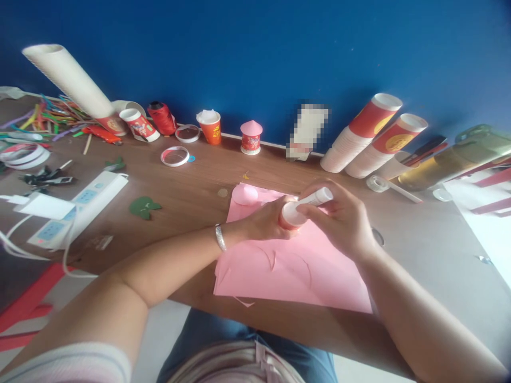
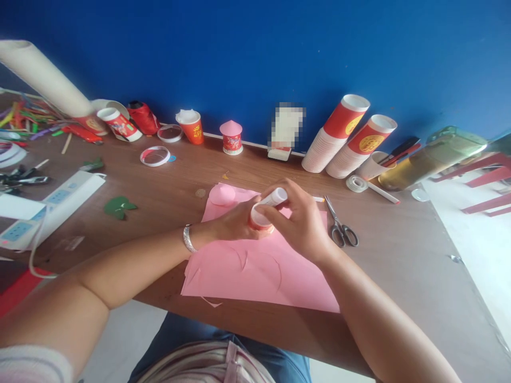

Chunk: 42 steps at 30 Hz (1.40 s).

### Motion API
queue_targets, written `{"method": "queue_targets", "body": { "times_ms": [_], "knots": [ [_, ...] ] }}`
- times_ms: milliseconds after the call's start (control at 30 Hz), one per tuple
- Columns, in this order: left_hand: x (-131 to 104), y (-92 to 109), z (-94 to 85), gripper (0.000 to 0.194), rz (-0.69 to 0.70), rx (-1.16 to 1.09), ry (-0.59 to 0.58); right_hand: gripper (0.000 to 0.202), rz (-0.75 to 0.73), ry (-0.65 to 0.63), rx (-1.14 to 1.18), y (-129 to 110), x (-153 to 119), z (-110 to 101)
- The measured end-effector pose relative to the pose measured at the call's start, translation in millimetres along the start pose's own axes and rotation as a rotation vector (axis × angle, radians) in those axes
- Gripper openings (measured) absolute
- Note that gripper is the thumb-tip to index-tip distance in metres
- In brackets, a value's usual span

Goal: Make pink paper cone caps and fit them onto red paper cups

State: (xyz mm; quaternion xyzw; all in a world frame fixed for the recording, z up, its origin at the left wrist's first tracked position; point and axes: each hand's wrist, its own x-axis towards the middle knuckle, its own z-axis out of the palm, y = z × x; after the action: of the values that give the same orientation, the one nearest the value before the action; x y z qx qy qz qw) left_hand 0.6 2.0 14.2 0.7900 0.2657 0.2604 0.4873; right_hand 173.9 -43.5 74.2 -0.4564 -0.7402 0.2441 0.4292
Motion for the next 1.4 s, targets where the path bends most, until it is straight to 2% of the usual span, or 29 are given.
{"method": "queue_targets", "body": {
  "times_ms": [100, 200, 267, 433, 700, 767, 867, 933, 1067, 1267, 1400],
  "knots": [
    [1, 3, -0.2, 0.027, 0.019, -0.107, -0.03, 0.008, -0.019, -0.03, -0.064, 2, -8, -5],
    [1, 1, -0.9, 0.034, 0.059, -0.098, -0.022, 0.007, -0.085, -0.114, -0.131, 2, -12, -5],
    [0, -1, -0.7, 0.031, 0.074, -0.072, -0.021, 0.007, -0.122, -0.125, -0.155, 2, -12, -4],
    [1, -5, 0.7, 0.024, 0.031, -0.031, -0.022, 0.01, -0.179, -0.129, -0.175, 0, -7, -3],
    [-4, -5, -3.8, 0.024, -0.015, -0.051, -0.045, 0.011, -0.183, -0.223, -0.105, -5, -6, 8],
    [-4, -5, -3.6, 0.025, -0.019, -0.045, -0.056, 0.009, -0.158, -0.195, -0.061, -5, -5, 9],
    [-2, -3, -1.9, 0.026, 0.011, -0.043, -0.033, 0.009, -0.081, -0.025, -0.024, -5, -5, 6],
    [-1, -2, -0.7, 0.028, 0.032, -0.062, -0.012, 0.009, -0.081, 0.055, -0.025, -4, -6, 3],
    [0, -1, 0.4, 0.029, 0.036, -0.057, 0.005, 0.01, -0.167, 0.02, -0.082, -2, -11, 0],
    [1, 0, -0.1, 0.02, 0.016, -0.031, -0.008, 0.011, -0.177, 0.024, -0.18, 2, -9, 1],
    [1, -1, 0.0, 0.019, 0.003, -0.001, -0.011, 0.012, -0.214, -0.026, -0.204, 3, -6, 3]
  ]
}}
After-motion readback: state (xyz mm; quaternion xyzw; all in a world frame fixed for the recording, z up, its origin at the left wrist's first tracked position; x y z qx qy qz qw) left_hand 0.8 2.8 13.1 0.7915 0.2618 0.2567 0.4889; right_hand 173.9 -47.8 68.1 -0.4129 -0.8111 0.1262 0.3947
